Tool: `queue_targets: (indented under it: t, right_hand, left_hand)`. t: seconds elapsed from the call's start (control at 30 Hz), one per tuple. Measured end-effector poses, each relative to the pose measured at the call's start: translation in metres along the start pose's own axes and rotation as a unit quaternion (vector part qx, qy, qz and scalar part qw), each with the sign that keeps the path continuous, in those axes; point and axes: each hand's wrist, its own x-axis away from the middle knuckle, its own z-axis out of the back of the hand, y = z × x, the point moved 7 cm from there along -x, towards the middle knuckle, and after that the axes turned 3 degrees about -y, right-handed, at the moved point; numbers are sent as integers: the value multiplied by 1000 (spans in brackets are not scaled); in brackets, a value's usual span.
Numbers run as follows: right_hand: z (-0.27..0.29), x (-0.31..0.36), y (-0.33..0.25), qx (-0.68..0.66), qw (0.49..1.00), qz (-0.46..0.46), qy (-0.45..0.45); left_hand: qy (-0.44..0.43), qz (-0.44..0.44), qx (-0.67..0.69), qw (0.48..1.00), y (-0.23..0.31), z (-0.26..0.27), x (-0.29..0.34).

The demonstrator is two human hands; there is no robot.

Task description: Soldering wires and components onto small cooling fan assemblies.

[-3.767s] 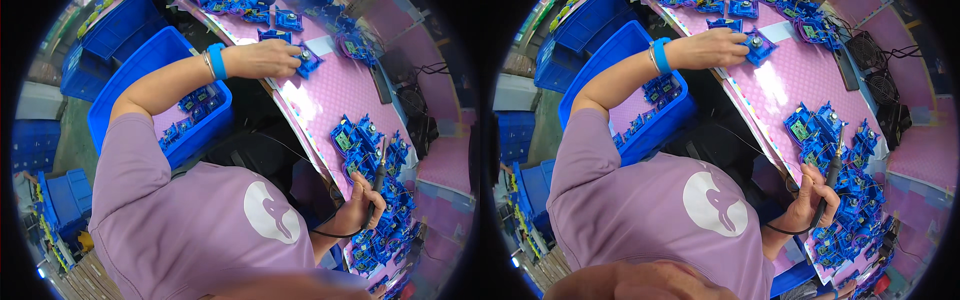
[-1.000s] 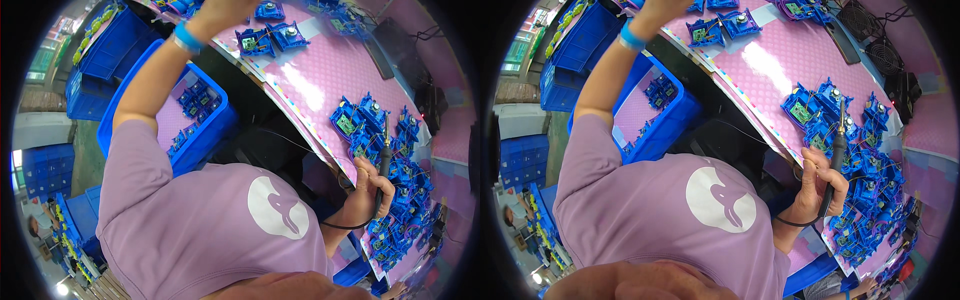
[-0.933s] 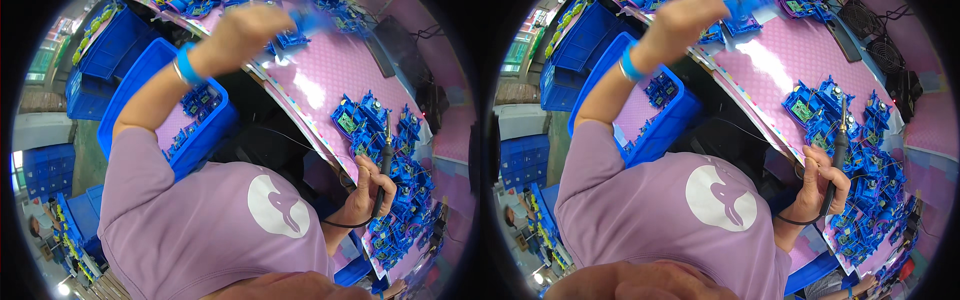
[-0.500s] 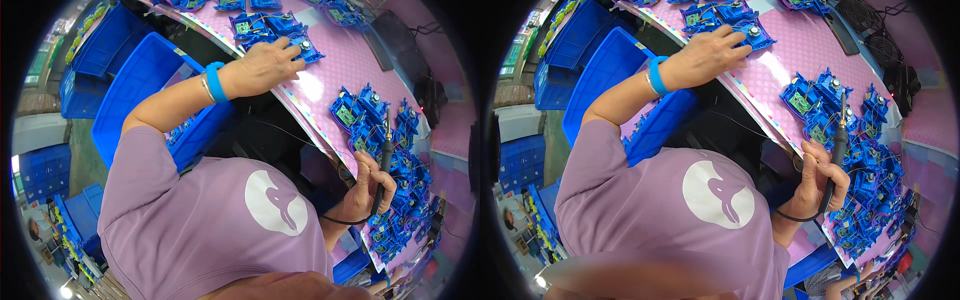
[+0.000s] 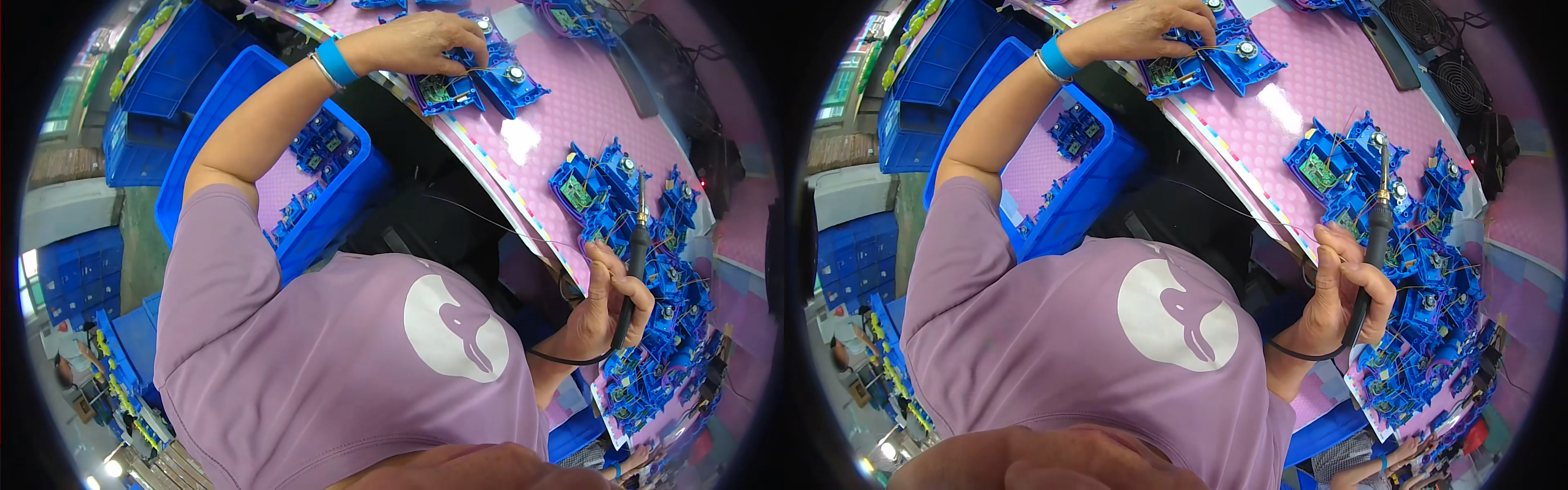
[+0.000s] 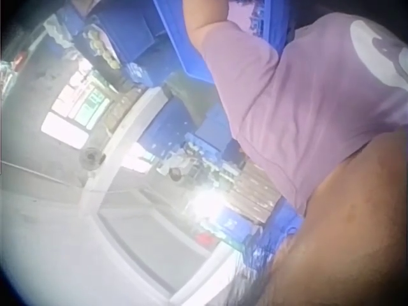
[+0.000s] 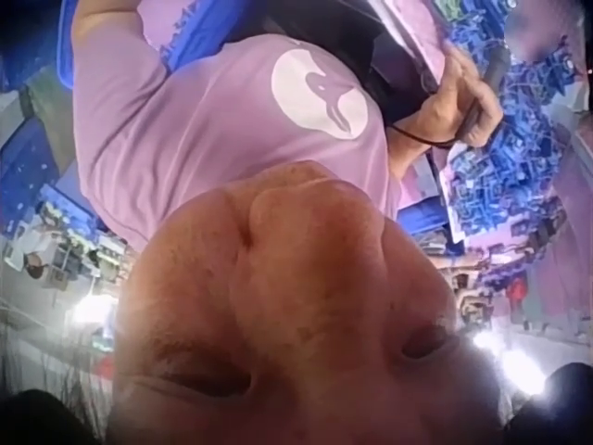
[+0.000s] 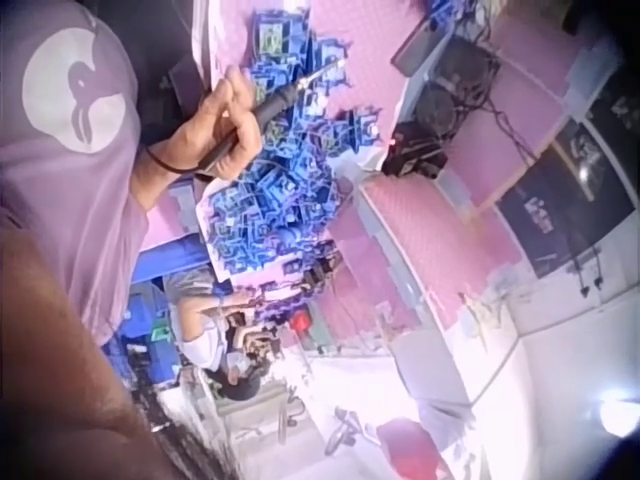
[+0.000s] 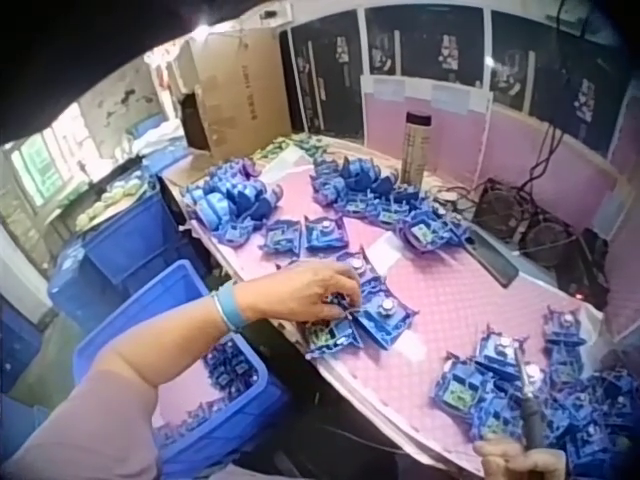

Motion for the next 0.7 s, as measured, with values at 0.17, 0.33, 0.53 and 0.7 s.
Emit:
queue_targets:
  t: [0.17,0.33,0.53,0.7]
  right_hand:
    - [0,1,-3,21,1000,-4,0]
    - [-9,-1,-12,46,999,3,-14]
    - [-23,2,-23,50,999,-12,-5]
    - [-31,4,-30,54,998,-11,-19]
  left_hand:
    - [35,44,-53,997,0,1,3]
    - [-14,-54,63,996,-3,12,8]
    - [76,-45,-71,993,0,-5,2]
    - [190,-31,-16,981,5,11,41]
